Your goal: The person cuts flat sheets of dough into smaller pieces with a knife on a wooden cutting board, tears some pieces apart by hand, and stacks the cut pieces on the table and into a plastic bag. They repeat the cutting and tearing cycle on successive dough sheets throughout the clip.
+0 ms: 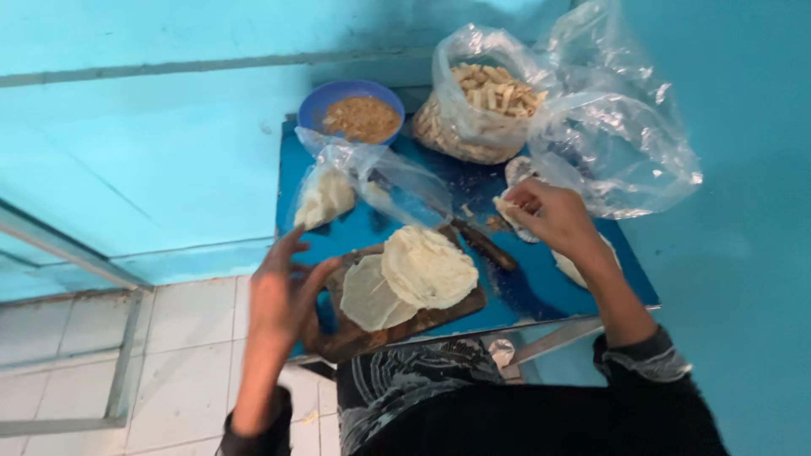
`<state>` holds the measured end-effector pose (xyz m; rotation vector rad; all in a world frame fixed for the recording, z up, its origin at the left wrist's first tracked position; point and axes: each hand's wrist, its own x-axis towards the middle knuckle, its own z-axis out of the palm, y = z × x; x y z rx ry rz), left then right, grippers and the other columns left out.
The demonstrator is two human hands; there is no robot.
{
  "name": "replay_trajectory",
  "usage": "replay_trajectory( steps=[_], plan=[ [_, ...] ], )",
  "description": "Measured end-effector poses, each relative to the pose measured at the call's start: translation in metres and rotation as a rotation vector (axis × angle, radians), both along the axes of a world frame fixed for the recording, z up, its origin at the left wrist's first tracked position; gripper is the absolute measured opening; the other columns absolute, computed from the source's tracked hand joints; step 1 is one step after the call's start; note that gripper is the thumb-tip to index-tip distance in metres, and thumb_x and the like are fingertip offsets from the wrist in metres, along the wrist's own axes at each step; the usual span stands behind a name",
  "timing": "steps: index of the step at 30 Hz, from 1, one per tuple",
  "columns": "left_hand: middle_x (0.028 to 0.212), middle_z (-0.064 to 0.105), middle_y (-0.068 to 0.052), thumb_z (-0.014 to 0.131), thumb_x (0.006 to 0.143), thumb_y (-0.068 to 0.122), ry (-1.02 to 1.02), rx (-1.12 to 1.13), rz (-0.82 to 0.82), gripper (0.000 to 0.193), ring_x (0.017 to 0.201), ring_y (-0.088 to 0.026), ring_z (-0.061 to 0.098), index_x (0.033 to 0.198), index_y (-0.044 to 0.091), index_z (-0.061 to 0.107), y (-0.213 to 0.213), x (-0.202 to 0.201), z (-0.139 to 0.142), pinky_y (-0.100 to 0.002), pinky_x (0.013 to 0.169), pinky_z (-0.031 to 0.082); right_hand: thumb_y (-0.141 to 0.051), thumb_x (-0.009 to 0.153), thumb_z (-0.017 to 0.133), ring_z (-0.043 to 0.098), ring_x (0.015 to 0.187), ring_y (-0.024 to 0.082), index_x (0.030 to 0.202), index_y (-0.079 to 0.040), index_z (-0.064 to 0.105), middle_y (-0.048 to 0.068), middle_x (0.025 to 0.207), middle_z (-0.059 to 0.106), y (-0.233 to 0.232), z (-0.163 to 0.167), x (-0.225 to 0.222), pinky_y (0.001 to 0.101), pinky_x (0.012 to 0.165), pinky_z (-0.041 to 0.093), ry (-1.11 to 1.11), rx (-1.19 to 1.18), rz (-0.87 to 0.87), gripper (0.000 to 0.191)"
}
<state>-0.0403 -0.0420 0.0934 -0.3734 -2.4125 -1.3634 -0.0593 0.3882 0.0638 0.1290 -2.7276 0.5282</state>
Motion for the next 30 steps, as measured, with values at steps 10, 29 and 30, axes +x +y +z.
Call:
replay_trajectory(
  steps=[10,29,30],
  plan=[
    [0.077,0.07,-0.024,0.073,0.086,0.053,0.15,-0.253,0.098,0.054,0.074,-0.044,0.068,0.082,-0.001,0.074,0.081,-0.114,-0.019,-0.053,0.065,0.053,-0.024,0.086,0.071,0.073,0.067,0.028,0.094,-0.006,0.074,0.011,0.076,0.072,-0.097,0.039,-0.061,0.0405,0.061,0.053,-0.093,-0.175,0.458,0.02],
    [0.11,0.069,-0.013,0.069,0.091,0.007,-0.509,1.132,-0.392,0.03,0.102,-0.033,0.072,0.115,-0.008,0.061,0.026,-0.172,-0.017,-0.038,0.089,0.065,-0.028,0.086,0.075,0.071,0.085,0.025,0.094,-0.014,0.076,0.006,0.089,0.073,-0.129,0.074,-0.004,0.0383,0.074,0.055,-0.229,0.103,0.596,0.016],
    [0.11,0.07,-0.011,0.071,0.089,0.01,-0.568,1.054,-0.428,0.033,0.103,-0.033,0.074,0.114,-0.008,0.061,0.028,-0.165,-0.023,-0.036,0.089,0.065,-0.032,0.083,0.078,0.07,0.087,0.029,0.096,-0.011,0.075,0.01,0.092,0.072,-0.136,0.056,0.018,0.0404,0.074,0.054,-0.137,0.125,0.652,0.025]
  ],
)
